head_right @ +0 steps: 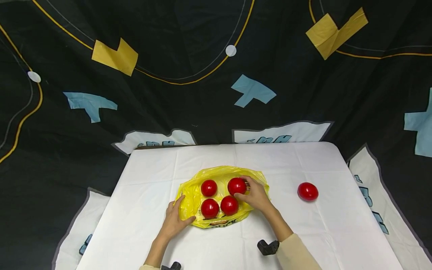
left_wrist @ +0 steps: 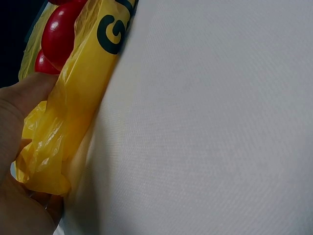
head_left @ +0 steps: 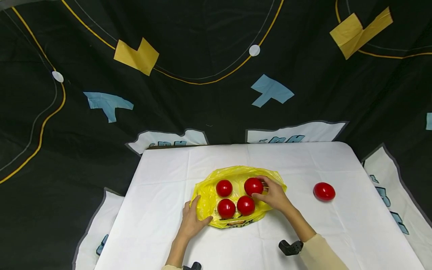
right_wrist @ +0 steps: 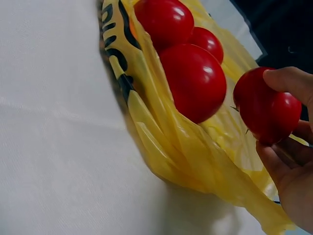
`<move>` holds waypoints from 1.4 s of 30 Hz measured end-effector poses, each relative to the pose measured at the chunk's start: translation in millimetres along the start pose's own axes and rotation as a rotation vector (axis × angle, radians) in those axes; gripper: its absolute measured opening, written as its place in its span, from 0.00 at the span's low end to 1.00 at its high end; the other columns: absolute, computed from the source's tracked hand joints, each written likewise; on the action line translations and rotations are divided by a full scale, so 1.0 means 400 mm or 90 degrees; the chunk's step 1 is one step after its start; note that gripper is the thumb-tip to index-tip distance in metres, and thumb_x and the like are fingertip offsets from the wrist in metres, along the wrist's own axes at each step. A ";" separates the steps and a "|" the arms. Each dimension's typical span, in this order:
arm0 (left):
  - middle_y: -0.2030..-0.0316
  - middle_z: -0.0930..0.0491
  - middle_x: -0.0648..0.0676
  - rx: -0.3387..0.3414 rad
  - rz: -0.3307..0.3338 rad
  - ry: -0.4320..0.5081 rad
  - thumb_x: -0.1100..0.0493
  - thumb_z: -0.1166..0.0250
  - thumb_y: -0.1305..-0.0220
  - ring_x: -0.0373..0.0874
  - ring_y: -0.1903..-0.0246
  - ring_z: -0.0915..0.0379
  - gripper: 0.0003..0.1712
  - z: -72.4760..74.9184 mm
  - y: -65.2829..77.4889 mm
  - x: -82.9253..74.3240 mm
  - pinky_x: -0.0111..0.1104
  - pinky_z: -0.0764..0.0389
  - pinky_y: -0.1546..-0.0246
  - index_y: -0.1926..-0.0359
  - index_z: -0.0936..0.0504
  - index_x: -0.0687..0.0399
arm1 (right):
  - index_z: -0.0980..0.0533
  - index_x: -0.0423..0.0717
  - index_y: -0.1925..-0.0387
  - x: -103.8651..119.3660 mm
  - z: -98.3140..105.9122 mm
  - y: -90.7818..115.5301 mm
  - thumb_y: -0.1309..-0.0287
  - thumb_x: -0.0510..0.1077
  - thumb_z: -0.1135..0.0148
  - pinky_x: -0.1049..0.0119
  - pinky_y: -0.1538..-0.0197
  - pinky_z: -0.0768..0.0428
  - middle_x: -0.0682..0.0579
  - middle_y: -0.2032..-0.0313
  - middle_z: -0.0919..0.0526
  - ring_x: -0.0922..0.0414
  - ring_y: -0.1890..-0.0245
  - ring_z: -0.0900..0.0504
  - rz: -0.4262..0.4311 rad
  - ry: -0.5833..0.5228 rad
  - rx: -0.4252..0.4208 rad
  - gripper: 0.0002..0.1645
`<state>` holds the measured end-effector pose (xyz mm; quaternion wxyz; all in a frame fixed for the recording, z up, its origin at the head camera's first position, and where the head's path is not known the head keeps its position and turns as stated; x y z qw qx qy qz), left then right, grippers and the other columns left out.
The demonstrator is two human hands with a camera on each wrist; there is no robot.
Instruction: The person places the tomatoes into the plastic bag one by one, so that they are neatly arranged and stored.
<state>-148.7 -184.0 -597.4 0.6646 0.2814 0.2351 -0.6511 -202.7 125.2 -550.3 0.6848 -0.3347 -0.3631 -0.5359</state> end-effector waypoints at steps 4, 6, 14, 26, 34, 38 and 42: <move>0.45 0.40 0.61 0.001 0.002 -0.006 0.47 0.25 0.56 0.54 0.47 0.41 0.53 -0.001 0.000 0.002 0.48 0.31 0.49 0.31 0.41 0.54 | 0.32 0.41 0.39 -0.001 -0.017 -0.006 0.54 0.46 0.26 0.55 0.52 0.22 0.43 0.45 0.25 0.47 0.52 0.22 -0.008 0.005 0.011 0.40; 0.45 0.40 0.61 0.001 0.002 -0.007 0.47 0.25 0.55 0.54 0.47 0.41 0.53 -0.001 0.000 0.002 0.48 0.31 0.49 0.31 0.41 0.54 | 0.32 0.40 0.39 0.000 -0.025 -0.009 0.53 0.46 0.26 0.55 0.52 0.22 0.43 0.45 0.25 0.47 0.51 0.22 -0.015 -0.001 0.014 0.41; 0.45 0.40 0.61 -0.001 0.003 0.000 0.47 0.25 0.56 0.54 0.47 0.41 0.53 0.000 0.000 0.000 0.48 0.32 0.49 0.31 0.41 0.53 | 0.32 0.42 0.39 0.003 -0.053 -0.028 0.52 0.47 0.27 0.55 0.53 0.22 0.43 0.47 0.23 0.47 0.51 0.22 -0.057 -0.011 0.021 0.39; 0.46 0.40 0.61 -0.001 0.001 -0.011 0.47 0.25 0.55 0.53 0.48 0.41 0.53 -0.001 -0.003 0.001 0.48 0.31 0.50 0.31 0.41 0.53 | 0.32 0.43 0.39 0.001 -0.072 -0.045 0.52 0.48 0.27 0.55 0.53 0.22 0.44 0.47 0.24 0.47 0.51 0.22 -0.066 0.008 0.021 0.39; 0.45 0.40 0.61 0.004 0.007 -0.008 0.46 0.25 0.55 0.54 0.47 0.41 0.53 -0.004 -0.003 0.004 0.49 0.31 0.48 0.31 0.41 0.53 | 0.33 0.43 0.38 -0.011 -0.091 -0.052 0.52 0.48 0.27 0.53 0.53 0.22 0.45 0.48 0.23 0.48 0.51 0.22 -0.078 0.032 0.034 0.40; 0.44 0.40 0.60 0.005 0.010 -0.009 0.46 0.25 0.55 0.54 0.46 0.41 0.53 -0.003 -0.002 0.004 0.49 0.31 0.48 0.31 0.41 0.52 | 0.33 0.44 0.38 -0.019 -0.097 -0.054 0.52 0.49 0.27 0.53 0.52 0.22 0.45 0.48 0.22 0.48 0.50 0.23 -0.083 0.045 0.039 0.40; 0.44 0.40 0.60 0.003 0.009 -0.011 0.46 0.25 0.55 0.53 0.47 0.41 0.53 -0.001 -0.002 0.002 0.48 0.31 0.48 0.31 0.41 0.53 | 0.32 0.45 0.39 -0.018 -0.101 -0.055 0.53 0.49 0.27 0.52 0.52 0.23 0.45 0.49 0.22 0.48 0.51 0.23 -0.081 0.049 0.038 0.40</move>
Point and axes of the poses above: each hand's wrist, its own y-axis away from the middle knuckle, its own z-axis out of the back of the hand, x = y × z, the point moved 5 cm from there along -y, towards the middle knuckle
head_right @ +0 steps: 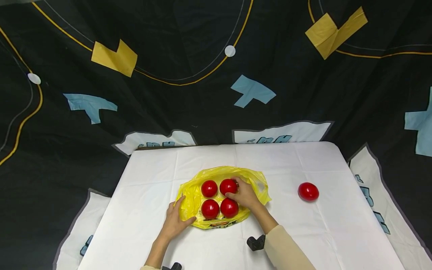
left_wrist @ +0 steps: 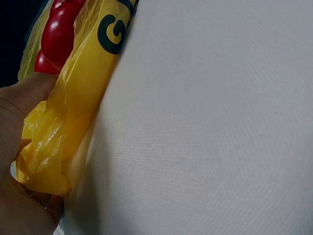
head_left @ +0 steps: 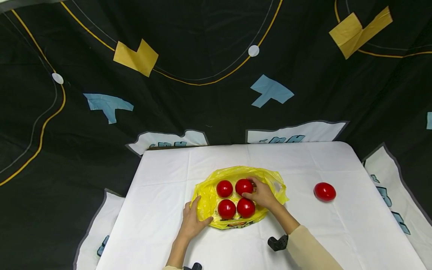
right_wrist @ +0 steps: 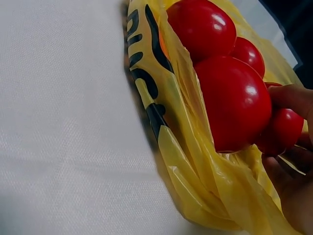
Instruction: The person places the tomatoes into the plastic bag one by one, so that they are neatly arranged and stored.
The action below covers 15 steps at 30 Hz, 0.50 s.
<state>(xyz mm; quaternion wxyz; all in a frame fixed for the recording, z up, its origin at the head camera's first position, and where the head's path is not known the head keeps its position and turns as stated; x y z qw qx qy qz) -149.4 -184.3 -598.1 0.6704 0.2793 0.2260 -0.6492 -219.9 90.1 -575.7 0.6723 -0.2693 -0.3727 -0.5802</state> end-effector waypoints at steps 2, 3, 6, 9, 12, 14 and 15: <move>0.44 0.40 0.60 -0.001 -0.001 0.001 0.46 0.25 0.55 0.53 0.47 0.41 0.53 0.001 0.000 -0.001 0.49 0.31 0.48 0.31 0.41 0.53 | 0.32 0.44 0.40 0.003 -0.003 -0.001 0.53 0.49 0.27 0.51 0.52 0.23 0.45 0.50 0.21 0.47 0.51 0.23 0.001 0.005 0.000 0.39; 0.44 0.40 0.61 -0.001 -0.001 0.002 0.46 0.25 0.55 0.53 0.46 0.41 0.53 0.001 0.001 -0.001 0.49 0.31 0.48 0.31 0.41 0.53 | 0.31 0.44 0.40 0.004 -0.006 -0.001 0.53 0.49 0.27 0.51 0.52 0.23 0.45 0.50 0.21 0.47 0.51 0.23 0.002 0.008 0.002 0.39; 0.45 0.40 0.61 0.000 -0.002 0.007 0.46 0.25 0.55 0.54 0.46 0.41 0.53 0.000 0.002 -0.001 0.49 0.31 0.48 0.31 0.41 0.53 | 0.31 0.45 0.39 0.006 -0.014 -0.004 0.52 0.49 0.27 0.51 0.52 0.23 0.45 0.50 0.21 0.48 0.52 0.22 0.001 0.019 0.007 0.39; 0.45 0.40 0.61 0.002 -0.003 0.010 0.46 0.25 0.55 0.54 0.47 0.41 0.53 -0.001 0.004 -0.002 0.49 0.31 0.48 0.31 0.41 0.53 | 0.31 0.45 0.39 0.005 -0.020 -0.007 0.52 0.49 0.28 0.50 0.52 0.23 0.45 0.51 0.21 0.48 0.52 0.22 0.000 0.021 0.010 0.39; 0.45 0.40 0.61 0.001 -0.006 0.007 0.46 0.25 0.55 0.54 0.46 0.41 0.53 0.000 0.004 -0.002 0.49 0.31 0.48 0.31 0.41 0.54 | 0.31 0.45 0.40 0.004 -0.023 -0.009 0.52 0.49 0.27 0.51 0.53 0.23 0.45 0.52 0.20 0.48 0.54 0.22 -0.002 0.022 0.007 0.38; 0.45 0.40 0.61 -0.001 -0.008 0.007 0.46 0.25 0.55 0.54 0.46 0.41 0.53 0.001 0.003 -0.003 0.49 0.31 0.48 0.31 0.41 0.54 | 0.31 0.46 0.40 0.002 -0.025 -0.010 0.52 0.49 0.27 0.51 0.53 0.23 0.45 0.52 0.20 0.49 0.54 0.22 -0.007 0.022 0.007 0.38; 0.45 0.40 0.61 -0.001 -0.009 0.005 0.46 0.25 0.55 0.54 0.46 0.41 0.53 0.001 0.003 -0.002 0.49 0.31 0.48 0.31 0.41 0.54 | 0.31 0.46 0.40 0.001 -0.026 -0.011 0.52 0.49 0.27 0.51 0.52 0.23 0.45 0.52 0.20 0.49 0.54 0.22 -0.009 0.022 0.008 0.38</move>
Point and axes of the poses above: each hand's wrist, its own y-axis away from the middle knuckle, its own z-axis out of the back of the hand, x = y × z, the point moved 5 cm from there along -y, towards the middle knuckle
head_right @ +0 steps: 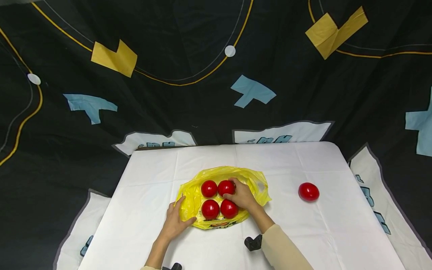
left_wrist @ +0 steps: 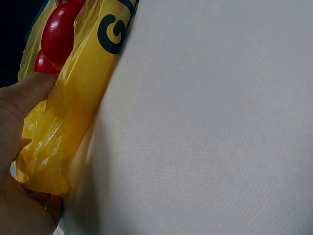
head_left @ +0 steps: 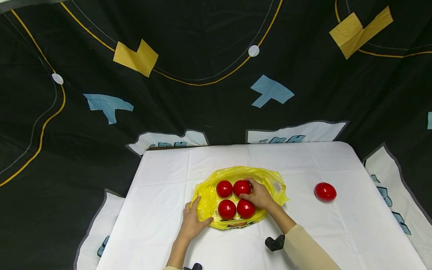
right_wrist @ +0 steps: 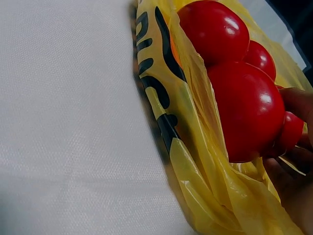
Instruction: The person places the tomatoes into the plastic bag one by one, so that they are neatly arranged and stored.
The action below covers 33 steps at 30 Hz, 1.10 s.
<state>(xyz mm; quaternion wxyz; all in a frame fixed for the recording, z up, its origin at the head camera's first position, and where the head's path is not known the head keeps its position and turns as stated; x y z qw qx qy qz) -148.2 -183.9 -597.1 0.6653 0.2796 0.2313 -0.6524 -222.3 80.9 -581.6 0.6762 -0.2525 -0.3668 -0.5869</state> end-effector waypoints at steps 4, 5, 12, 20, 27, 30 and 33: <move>0.45 0.40 0.61 0.000 -0.001 -0.002 0.46 0.25 0.55 0.55 0.46 0.41 0.53 0.000 0.000 0.001 0.50 0.32 0.48 0.31 0.41 0.54 | 0.31 0.46 0.39 -0.003 -0.004 -0.001 0.52 0.49 0.28 0.50 0.52 0.23 0.45 0.51 0.21 0.49 0.53 0.22 -0.005 -0.006 0.004 0.38; 0.45 0.40 0.61 0.000 0.000 -0.003 0.46 0.25 0.55 0.55 0.46 0.41 0.53 0.000 -0.001 0.001 0.49 0.32 0.48 0.31 0.41 0.53 | 0.32 0.46 0.39 -0.003 -0.004 -0.001 0.52 0.49 0.28 0.50 0.52 0.24 0.45 0.51 0.21 0.49 0.53 0.22 -0.007 -0.009 0.004 0.38; 0.45 0.40 0.61 0.000 0.002 -0.002 0.46 0.25 0.55 0.54 0.46 0.41 0.53 0.000 0.000 0.000 0.50 0.32 0.48 0.31 0.41 0.54 | 0.31 0.45 0.40 -0.007 -0.009 -0.004 0.52 0.48 0.27 0.50 0.53 0.23 0.44 0.52 0.20 0.49 0.55 0.21 -0.003 -0.025 0.001 0.38; 0.45 0.40 0.61 0.003 0.006 -0.003 0.47 0.25 0.55 0.54 0.46 0.41 0.53 -0.002 -0.001 -0.002 0.49 0.31 0.48 0.31 0.41 0.53 | 0.32 0.43 0.41 -0.004 -0.006 -0.003 0.52 0.48 0.28 0.50 0.53 0.23 0.43 0.52 0.20 0.47 0.54 0.21 0.002 -0.026 0.007 0.37; 0.45 0.40 0.61 0.004 0.006 -0.001 0.46 0.25 0.55 0.55 0.46 0.41 0.53 -0.002 -0.002 -0.001 0.49 0.31 0.48 0.31 0.41 0.53 | 0.32 0.42 0.41 -0.003 -0.004 -0.003 0.52 0.47 0.28 0.51 0.51 0.24 0.44 0.51 0.21 0.49 0.53 0.22 -0.006 -0.031 0.010 0.37; 0.45 0.41 0.61 0.002 0.004 -0.001 0.46 0.25 0.55 0.55 0.46 0.41 0.53 -0.003 -0.002 0.002 0.50 0.31 0.48 0.31 0.41 0.53 | 0.31 0.41 0.41 -0.004 -0.004 -0.003 0.52 0.47 0.27 0.51 0.50 0.24 0.45 0.50 0.21 0.49 0.53 0.22 -0.004 -0.036 0.008 0.37; 0.44 0.41 0.61 0.003 0.005 -0.002 0.46 0.25 0.55 0.55 0.46 0.41 0.53 -0.002 -0.002 0.002 0.50 0.31 0.48 0.31 0.41 0.52 | 0.31 0.41 0.42 -0.006 -0.002 -0.003 0.52 0.46 0.27 0.53 0.50 0.24 0.46 0.50 0.22 0.51 0.53 0.22 0.003 -0.042 0.004 0.36</move>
Point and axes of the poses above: each hand's wrist, its own y-axis away from the middle knuckle, its own z-axis out of the back of the hand, x = y × z, the point moved 5 cm from there along -y, towards the middle knuckle
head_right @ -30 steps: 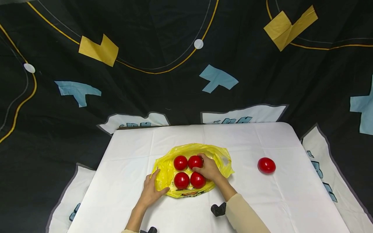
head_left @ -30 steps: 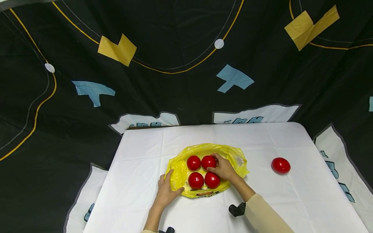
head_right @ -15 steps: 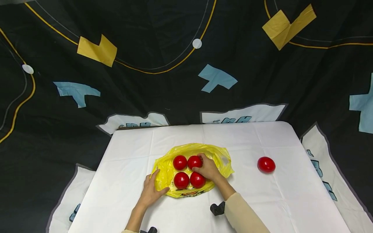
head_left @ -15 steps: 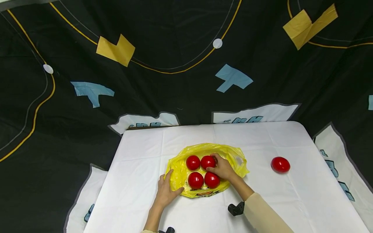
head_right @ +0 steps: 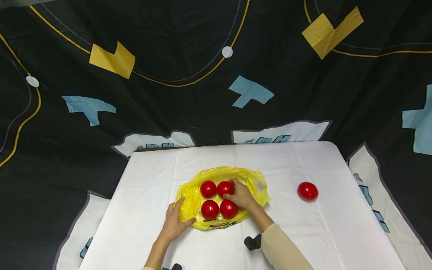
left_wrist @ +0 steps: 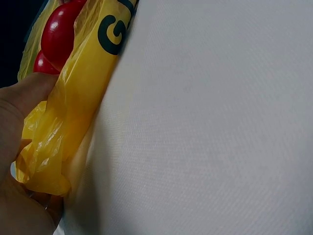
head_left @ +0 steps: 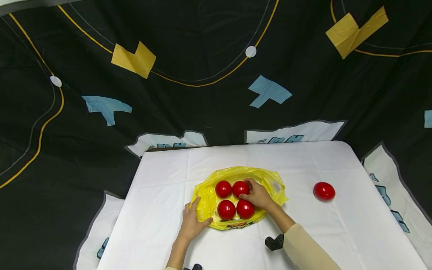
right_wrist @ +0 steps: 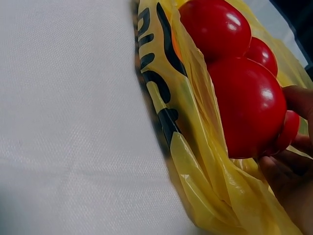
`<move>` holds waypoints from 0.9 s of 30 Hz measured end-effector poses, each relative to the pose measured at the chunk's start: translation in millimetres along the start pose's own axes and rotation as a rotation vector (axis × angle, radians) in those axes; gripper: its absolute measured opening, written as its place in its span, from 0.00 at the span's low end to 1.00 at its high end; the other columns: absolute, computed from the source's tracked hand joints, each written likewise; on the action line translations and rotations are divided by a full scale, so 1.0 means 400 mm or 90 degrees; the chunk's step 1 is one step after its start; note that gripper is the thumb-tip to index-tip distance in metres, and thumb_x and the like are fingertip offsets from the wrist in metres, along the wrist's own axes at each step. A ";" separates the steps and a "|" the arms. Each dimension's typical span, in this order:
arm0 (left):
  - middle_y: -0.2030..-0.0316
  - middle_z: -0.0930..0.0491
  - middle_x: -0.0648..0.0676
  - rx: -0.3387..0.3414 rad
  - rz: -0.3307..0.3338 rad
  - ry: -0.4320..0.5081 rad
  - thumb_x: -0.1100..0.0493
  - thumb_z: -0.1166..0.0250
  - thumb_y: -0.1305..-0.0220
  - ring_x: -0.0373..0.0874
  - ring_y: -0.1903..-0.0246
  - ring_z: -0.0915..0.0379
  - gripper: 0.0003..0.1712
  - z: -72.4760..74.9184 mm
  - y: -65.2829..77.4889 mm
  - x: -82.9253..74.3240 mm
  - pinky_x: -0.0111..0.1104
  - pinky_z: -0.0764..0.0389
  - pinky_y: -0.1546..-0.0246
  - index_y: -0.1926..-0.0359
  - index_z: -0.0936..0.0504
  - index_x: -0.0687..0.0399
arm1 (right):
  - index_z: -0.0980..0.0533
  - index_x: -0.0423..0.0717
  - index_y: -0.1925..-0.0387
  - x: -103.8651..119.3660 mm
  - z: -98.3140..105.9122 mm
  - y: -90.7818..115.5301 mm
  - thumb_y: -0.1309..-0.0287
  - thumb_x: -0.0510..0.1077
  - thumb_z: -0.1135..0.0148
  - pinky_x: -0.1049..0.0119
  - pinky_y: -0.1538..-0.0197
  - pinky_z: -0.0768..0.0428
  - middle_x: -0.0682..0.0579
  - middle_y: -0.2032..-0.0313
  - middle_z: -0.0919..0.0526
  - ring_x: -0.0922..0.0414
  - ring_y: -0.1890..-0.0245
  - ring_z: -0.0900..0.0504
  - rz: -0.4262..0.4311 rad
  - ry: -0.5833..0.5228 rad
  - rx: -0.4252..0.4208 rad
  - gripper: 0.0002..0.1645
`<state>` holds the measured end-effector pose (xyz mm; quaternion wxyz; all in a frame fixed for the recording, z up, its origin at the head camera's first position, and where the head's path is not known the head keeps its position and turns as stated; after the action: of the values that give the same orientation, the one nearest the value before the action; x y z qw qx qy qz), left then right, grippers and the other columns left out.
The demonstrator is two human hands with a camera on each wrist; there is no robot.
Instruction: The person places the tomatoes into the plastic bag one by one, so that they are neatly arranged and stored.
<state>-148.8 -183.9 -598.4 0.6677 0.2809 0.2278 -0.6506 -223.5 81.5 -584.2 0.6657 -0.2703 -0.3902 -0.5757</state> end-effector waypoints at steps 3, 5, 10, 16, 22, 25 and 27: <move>0.44 0.41 0.62 0.000 0.002 -0.001 0.46 0.26 0.55 0.55 0.46 0.41 0.53 0.001 0.001 -0.002 0.50 0.31 0.48 0.31 0.41 0.52 | 0.30 0.40 0.43 -0.001 0.003 0.001 0.53 0.45 0.27 0.54 0.50 0.24 0.46 0.50 0.22 0.52 0.55 0.22 0.004 -0.008 -0.003 0.36; 0.44 0.41 0.62 -0.001 0.001 -0.003 0.46 0.26 0.54 0.55 0.46 0.41 0.53 0.002 0.001 -0.003 0.50 0.31 0.48 0.31 0.41 0.52 | 0.30 0.39 0.43 0.000 0.007 0.003 0.53 0.44 0.27 0.55 0.51 0.24 0.46 0.51 0.22 0.53 0.55 0.22 0.005 -0.009 -0.005 0.35; 0.45 0.40 0.61 -0.003 -0.004 -0.002 0.46 0.25 0.55 0.55 0.46 0.41 0.53 0.003 0.001 -0.004 0.50 0.31 0.48 0.31 0.41 0.53 | 0.31 0.39 0.42 0.003 0.018 0.010 0.52 0.44 0.27 0.56 0.50 0.24 0.47 0.51 0.22 0.52 0.54 0.22 0.000 -0.007 -0.006 0.36; 0.45 0.40 0.61 -0.005 -0.005 -0.001 0.47 0.25 0.55 0.55 0.46 0.41 0.53 0.002 0.001 -0.003 0.50 0.31 0.48 0.31 0.41 0.53 | 0.31 0.38 0.42 0.005 0.034 0.020 0.51 0.45 0.28 0.56 0.49 0.25 0.45 0.51 0.22 0.50 0.53 0.23 0.020 -0.017 -0.012 0.36; 0.45 0.40 0.61 -0.004 -0.005 -0.001 0.47 0.25 0.55 0.55 0.46 0.41 0.53 0.001 0.002 -0.003 0.50 0.32 0.49 0.31 0.41 0.54 | 0.32 0.36 0.40 0.014 0.053 0.036 0.47 0.44 0.31 0.54 0.47 0.26 0.41 0.48 0.23 0.47 0.50 0.24 0.041 -0.040 -0.009 0.35; 0.45 0.41 0.61 -0.002 -0.006 0.001 0.47 0.25 0.55 0.55 0.46 0.42 0.53 0.002 0.001 -0.005 0.50 0.32 0.48 0.31 0.41 0.54 | 0.32 0.36 0.40 0.021 0.064 0.046 0.46 0.44 0.32 0.54 0.46 0.27 0.41 0.48 0.23 0.46 0.49 0.24 0.041 -0.051 -0.009 0.35; 0.45 0.40 0.61 -0.003 -0.007 0.000 0.47 0.25 0.55 0.55 0.46 0.41 0.53 0.003 0.000 -0.005 0.50 0.32 0.48 0.31 0.41 0.54 | 0.33 0.36 0.40 0.026 0.071 0.052 0.46 0.43 0.32 0.54 0.45 0.27 0.40 0.48 0.23 0.45 0.48 0.24 0.043 -0.057 -0.009 0.34</move>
<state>-148.7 -183.2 -596.3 0.6647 0.2783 0.2307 -0.6538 -208.6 102.9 -558.1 0.6646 -0.3134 -0.4061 -0.5432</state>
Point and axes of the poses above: each hand's wrist, its own y-axis away from the middle knuckle, its own z-axis out of the back of the hand, x = y × z, the point moved 5 cm from there along -y, towards the middle knuckle
